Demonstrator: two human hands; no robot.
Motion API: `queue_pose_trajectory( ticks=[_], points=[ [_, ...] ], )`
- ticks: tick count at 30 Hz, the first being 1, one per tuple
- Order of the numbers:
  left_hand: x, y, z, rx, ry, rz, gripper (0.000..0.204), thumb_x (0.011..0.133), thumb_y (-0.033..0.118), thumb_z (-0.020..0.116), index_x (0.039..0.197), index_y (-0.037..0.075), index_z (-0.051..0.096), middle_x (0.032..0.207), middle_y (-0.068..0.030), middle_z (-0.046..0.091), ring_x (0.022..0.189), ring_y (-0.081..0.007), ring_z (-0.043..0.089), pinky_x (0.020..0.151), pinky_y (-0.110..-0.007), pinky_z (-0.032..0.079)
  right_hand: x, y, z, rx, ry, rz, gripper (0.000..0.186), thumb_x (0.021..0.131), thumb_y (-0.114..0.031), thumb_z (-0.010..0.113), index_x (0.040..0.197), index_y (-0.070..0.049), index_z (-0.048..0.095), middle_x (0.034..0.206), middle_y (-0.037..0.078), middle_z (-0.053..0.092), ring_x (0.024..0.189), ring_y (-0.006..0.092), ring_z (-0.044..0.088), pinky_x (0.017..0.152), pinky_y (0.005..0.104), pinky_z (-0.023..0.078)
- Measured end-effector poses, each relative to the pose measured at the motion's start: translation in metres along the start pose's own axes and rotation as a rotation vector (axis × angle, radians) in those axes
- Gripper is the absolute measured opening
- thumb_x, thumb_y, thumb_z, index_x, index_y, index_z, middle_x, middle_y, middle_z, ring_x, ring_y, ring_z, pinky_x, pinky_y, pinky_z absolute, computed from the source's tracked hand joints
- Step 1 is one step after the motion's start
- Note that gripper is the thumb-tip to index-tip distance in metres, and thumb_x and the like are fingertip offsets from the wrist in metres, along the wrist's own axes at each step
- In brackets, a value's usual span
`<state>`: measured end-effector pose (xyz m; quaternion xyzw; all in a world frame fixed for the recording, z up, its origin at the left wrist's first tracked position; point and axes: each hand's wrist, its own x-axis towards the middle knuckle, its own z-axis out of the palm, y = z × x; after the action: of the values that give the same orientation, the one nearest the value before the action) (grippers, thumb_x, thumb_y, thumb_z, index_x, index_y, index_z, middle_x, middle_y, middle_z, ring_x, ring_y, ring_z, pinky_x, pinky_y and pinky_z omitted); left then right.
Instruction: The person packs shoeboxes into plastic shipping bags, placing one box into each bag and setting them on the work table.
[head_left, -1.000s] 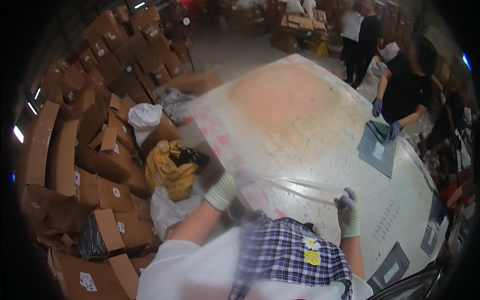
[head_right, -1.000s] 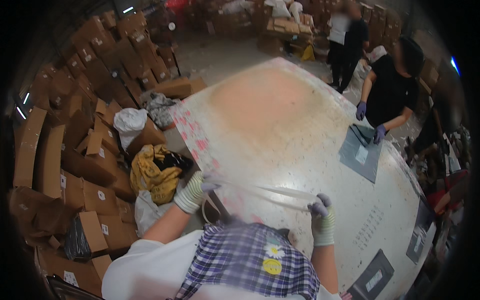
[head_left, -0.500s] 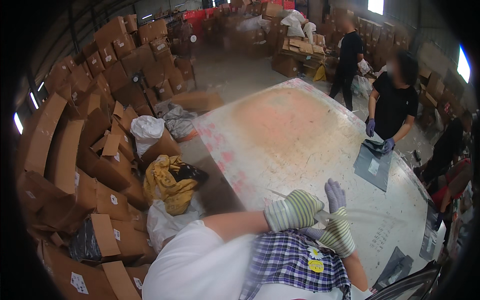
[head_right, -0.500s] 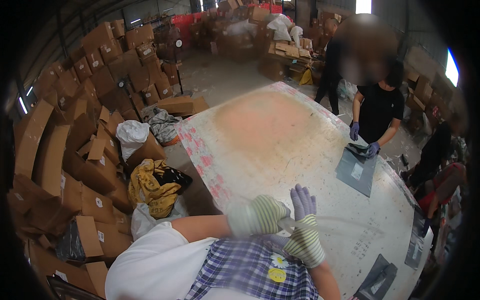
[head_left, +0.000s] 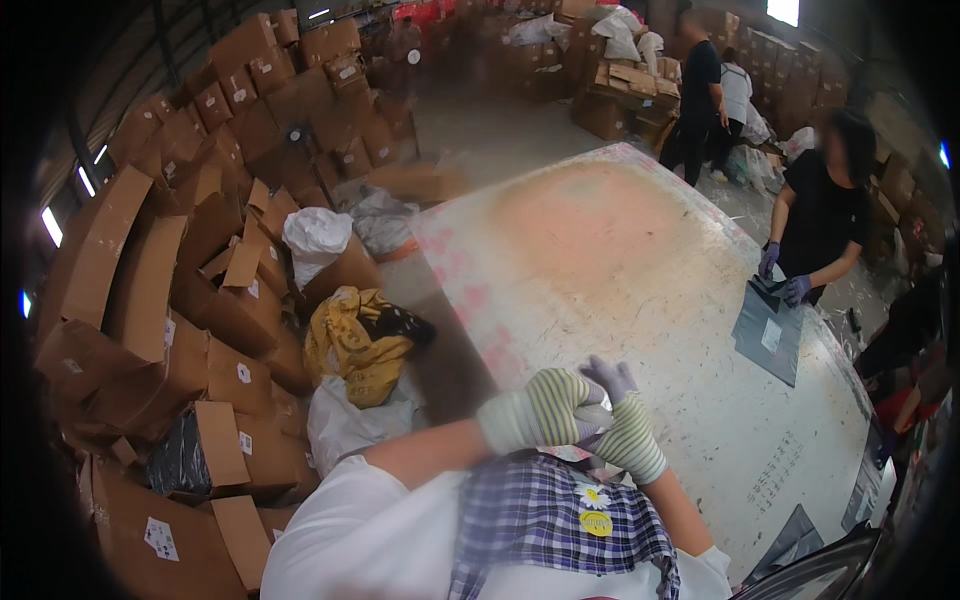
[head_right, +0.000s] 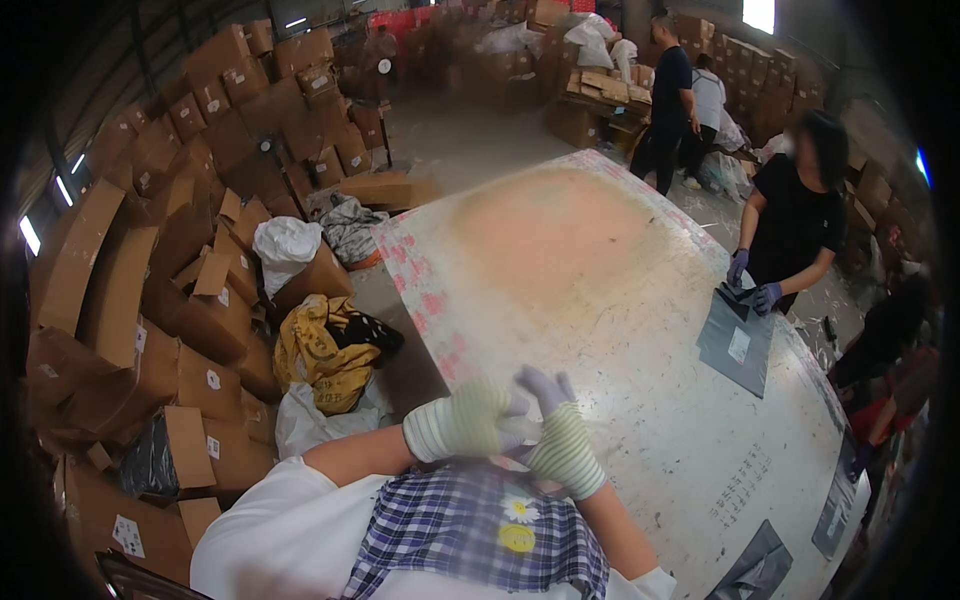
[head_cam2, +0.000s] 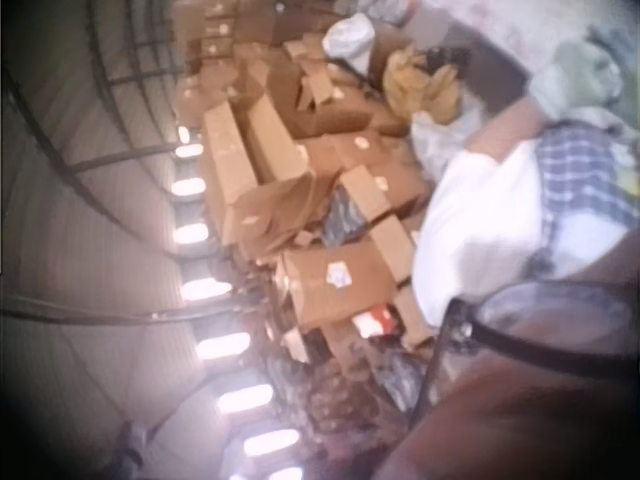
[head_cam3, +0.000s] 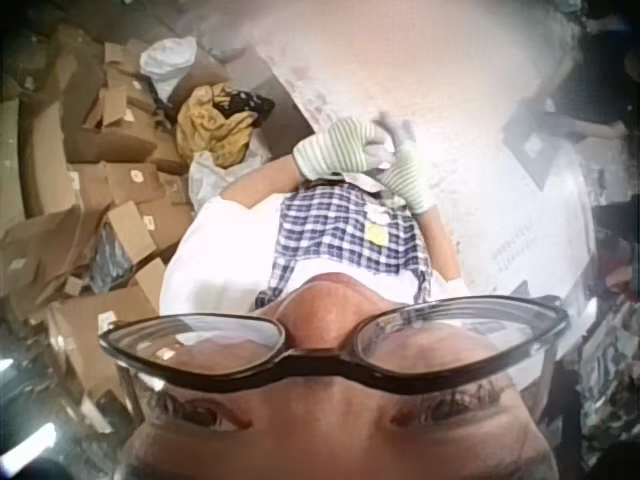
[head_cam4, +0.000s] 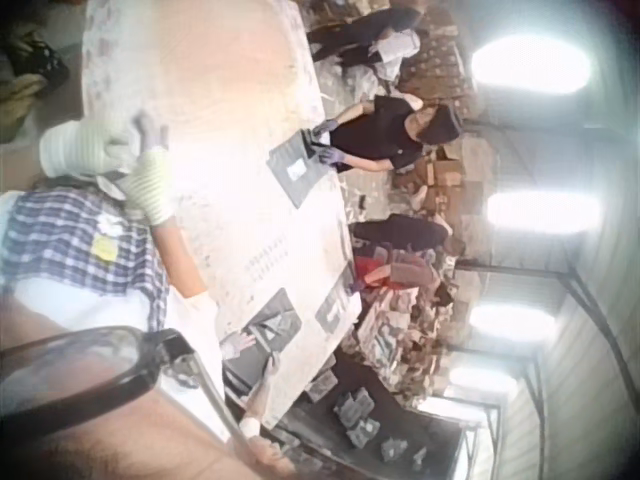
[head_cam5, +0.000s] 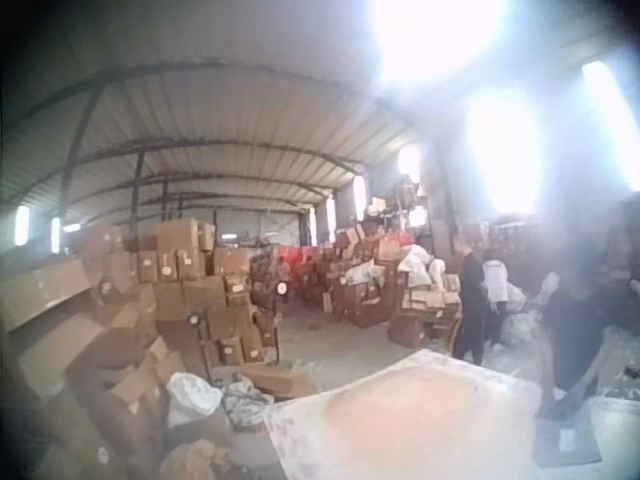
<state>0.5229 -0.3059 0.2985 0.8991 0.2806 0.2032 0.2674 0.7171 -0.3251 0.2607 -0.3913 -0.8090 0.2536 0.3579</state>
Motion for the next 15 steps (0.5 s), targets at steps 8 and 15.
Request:
queue_pose_trajectory(
  ticks=[8, 15],
  points=[
    [-0.043, -0.039, -0.002, -0.887, 0.587, -0.239, 0.028, 0.083, 0.01, 0.071, 0.107, 0.001, 0.064, 0.094, -0.0098, 0.066, 0.087, -0.022, 0.065, 0.079, -0.034, 0.054, 0.014, 0.001, 0.084, 0.367, -0.071, 0.285, 0.02, 0.087, -0.014, 0.076, 0.101, -0.001, 0.07, 0.093, 0.006, 0.069, 0.08, 0.0137, 0.063, 0.069, 0.0323, 0.053],
    [-0.084, -0.105, -0.032, -1.154, 0.828, -0.259, 0.059, 0.093, 0.026, 0.07, 0.142, 0.003, 0.047, 0.125, -0.009, 0.057, 0.116, -0.0183, 0.054, 0.104, -0.032, 0.045, 0.082, -0.012, 0.125, 0.219, 0.2, 0.26, 0.024, 0.093, -0.01, 0.063, 0.116, -0.004, 0.063, 0.079, 0.005, 0.064, 0.068, 0.0141, 0.06, 0.059, 0.0296, 0.046]
  ],
)
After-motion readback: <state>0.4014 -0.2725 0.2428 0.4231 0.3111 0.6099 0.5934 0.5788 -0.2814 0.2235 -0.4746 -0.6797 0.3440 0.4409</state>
